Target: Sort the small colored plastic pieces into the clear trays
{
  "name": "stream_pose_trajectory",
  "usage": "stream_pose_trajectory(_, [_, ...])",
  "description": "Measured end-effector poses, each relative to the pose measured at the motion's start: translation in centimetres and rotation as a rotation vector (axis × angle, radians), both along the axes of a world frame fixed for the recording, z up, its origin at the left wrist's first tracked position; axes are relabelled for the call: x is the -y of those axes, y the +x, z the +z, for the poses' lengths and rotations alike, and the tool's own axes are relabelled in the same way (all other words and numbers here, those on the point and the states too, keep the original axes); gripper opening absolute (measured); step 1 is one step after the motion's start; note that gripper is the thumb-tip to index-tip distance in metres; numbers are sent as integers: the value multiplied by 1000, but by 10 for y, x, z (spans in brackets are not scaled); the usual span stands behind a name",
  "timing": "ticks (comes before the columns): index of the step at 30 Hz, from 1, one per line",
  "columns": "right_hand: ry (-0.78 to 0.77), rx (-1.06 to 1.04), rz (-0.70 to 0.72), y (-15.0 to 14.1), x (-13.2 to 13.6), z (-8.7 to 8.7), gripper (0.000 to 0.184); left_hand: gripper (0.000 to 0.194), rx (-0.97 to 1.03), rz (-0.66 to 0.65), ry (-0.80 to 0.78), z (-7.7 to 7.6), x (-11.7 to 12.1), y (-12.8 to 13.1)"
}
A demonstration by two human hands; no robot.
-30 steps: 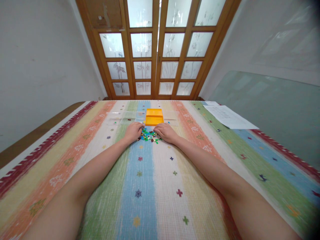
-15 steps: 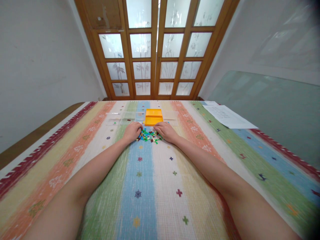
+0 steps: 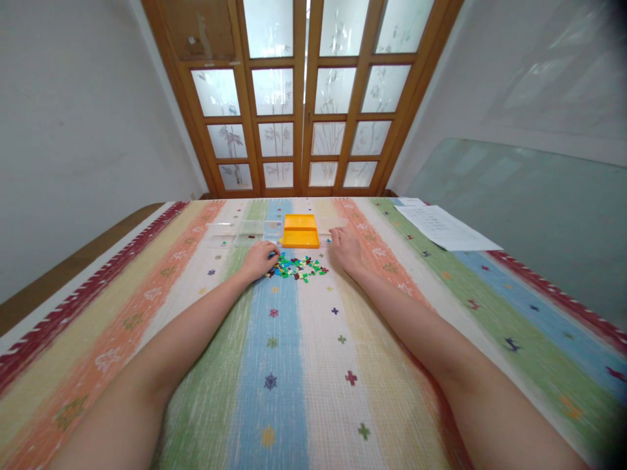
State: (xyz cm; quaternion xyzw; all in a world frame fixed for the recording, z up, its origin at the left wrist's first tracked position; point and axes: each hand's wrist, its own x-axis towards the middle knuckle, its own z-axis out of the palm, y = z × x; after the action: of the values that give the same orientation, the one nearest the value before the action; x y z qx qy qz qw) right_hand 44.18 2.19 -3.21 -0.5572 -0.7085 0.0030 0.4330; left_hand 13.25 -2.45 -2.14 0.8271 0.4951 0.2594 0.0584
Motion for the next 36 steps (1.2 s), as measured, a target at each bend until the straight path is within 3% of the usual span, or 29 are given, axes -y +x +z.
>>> stream_pose_trajectory(10, [-29, -92, -5, 6, -8, -5, 51, 12, 63, -23, -11, 1, -1, 1])
stream_pose_trajectory(19, [-10, -32, 118, -5, 3, 0, 50, 14, 291, 143, -24, 0, -3, -2])
stream_pose_trajectory(23, [-7, 11, 135, -7, 4, 1, 50, 16, 235, 199, -14, 0, -5, -6])
stream_pose_trajectory(33, [-2, 70, 180, -11, 8, 1, 44, 25, -19, -80, 57, -1, -1, -2])
stream_pose_trajectory(36, [0, 76, 197, -12, 10, 2, 42, 26, -56, -101, 69, -3, -2, -2])
